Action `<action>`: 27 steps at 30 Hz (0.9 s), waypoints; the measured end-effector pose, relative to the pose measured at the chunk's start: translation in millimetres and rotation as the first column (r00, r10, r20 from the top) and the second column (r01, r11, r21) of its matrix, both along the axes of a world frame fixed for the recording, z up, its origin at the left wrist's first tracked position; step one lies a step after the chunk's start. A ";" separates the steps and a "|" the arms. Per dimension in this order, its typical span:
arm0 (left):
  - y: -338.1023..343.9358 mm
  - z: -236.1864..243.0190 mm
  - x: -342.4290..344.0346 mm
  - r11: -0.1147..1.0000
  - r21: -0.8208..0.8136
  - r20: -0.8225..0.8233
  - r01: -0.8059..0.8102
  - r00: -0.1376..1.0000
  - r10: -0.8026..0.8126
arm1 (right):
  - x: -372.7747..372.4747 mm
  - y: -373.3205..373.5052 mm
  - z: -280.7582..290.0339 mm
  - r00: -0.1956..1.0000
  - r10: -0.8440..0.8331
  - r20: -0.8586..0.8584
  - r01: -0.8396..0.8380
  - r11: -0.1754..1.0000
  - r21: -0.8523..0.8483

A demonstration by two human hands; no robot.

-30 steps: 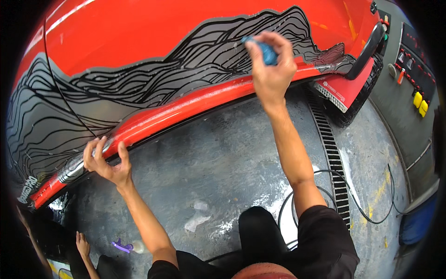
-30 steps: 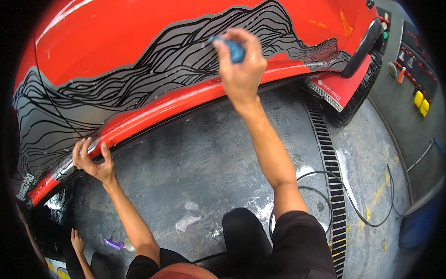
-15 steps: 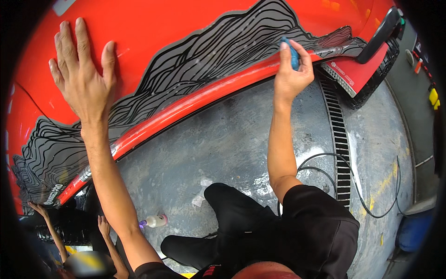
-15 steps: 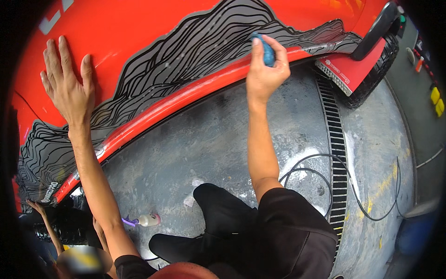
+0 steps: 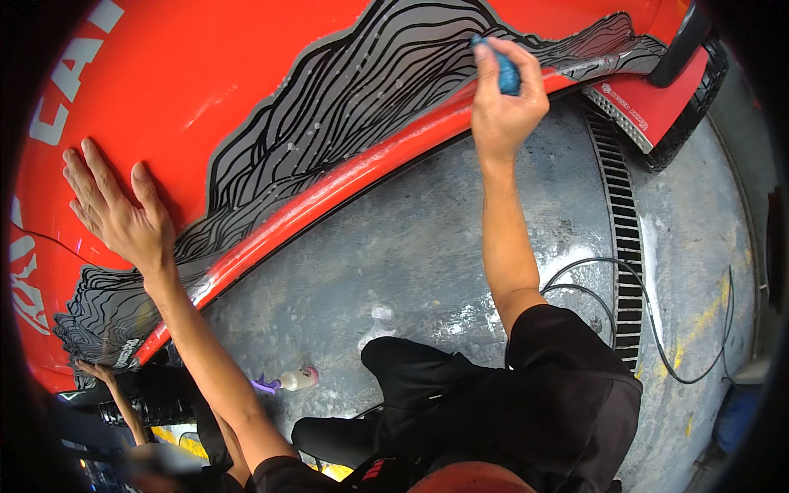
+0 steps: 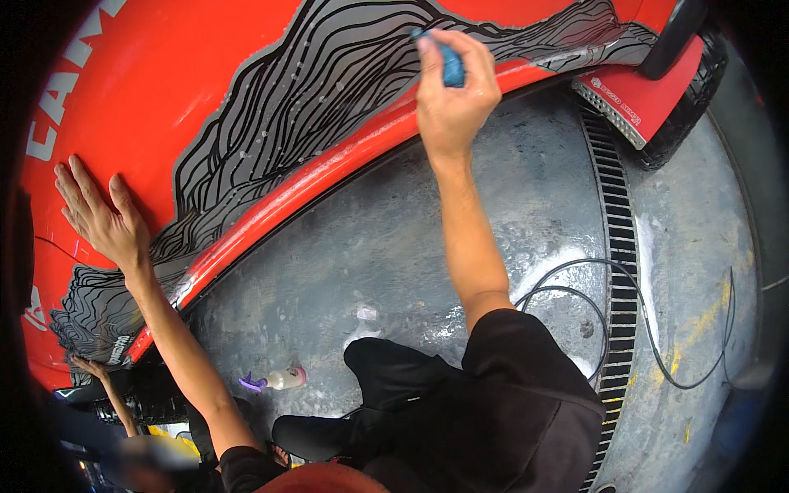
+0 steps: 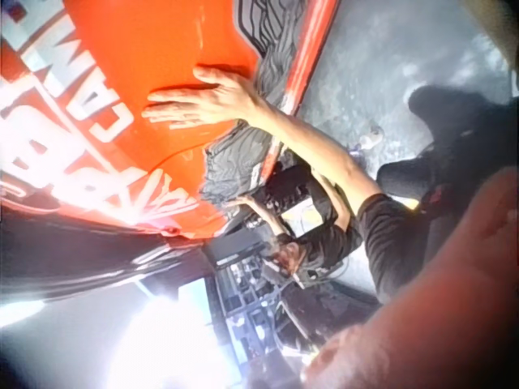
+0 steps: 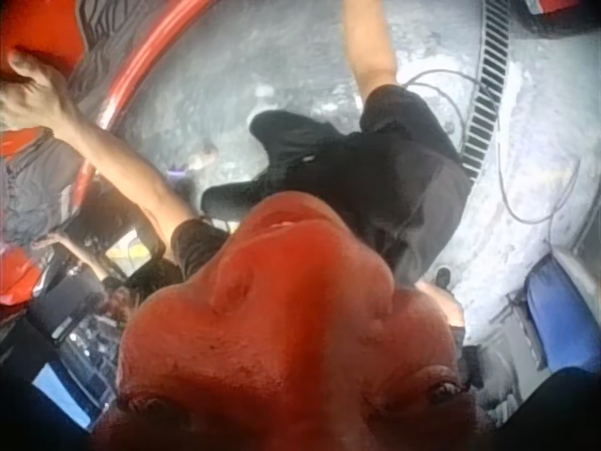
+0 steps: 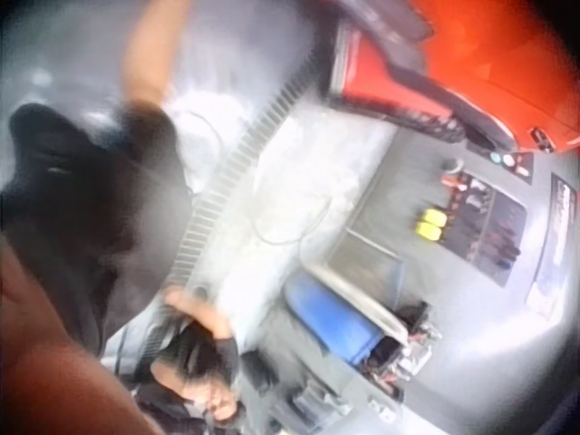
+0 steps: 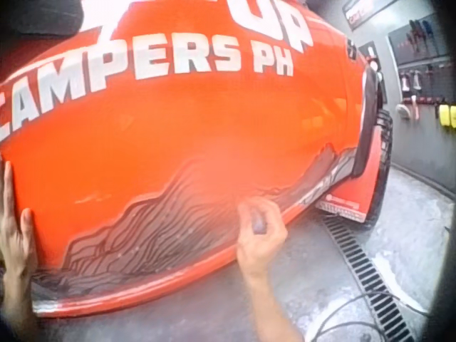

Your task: The person applies a black graphic vinyl wrap to the red front bumper of a car. They use a blue squeegee to smooth the film and a spray bottle to apply liquid to the surface, working along the curved edge of the bumper.

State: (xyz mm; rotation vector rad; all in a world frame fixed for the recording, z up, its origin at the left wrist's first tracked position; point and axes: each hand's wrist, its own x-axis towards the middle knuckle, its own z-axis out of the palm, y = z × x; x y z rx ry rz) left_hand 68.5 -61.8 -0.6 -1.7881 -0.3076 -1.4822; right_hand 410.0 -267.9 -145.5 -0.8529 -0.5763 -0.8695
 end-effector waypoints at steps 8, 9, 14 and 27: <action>-3.2 1.1 -0.9 1.000 -0.002 -0.030 -0.018 0.999 0.018 | 4.1 1.3 1.0 0.975 0.144 -0.169 -0.124 0.985 0.122; -3.2 1.3 0.3 1.000 -0.002 -0.030 -0.019 0.999 0.018 | 2.7 2.1 -1.6 0.995 0.052 -0.088 -0.048 0.998 0.046; -2.5 1.2 1.0 1.000 0.003 -0.035 -0.021 0.999 0.021 | 6.0 0.8 0.0 0.997 -0.059 0.059 0.059 0.998 0.005; -3.0 1.7 -0.4 0.999 0.018 -0.050 -0.027 0.998 0.027 | 0.7 -1.5 -9.0 0.999 0.009 0.048 -0.006 0.998 -0.061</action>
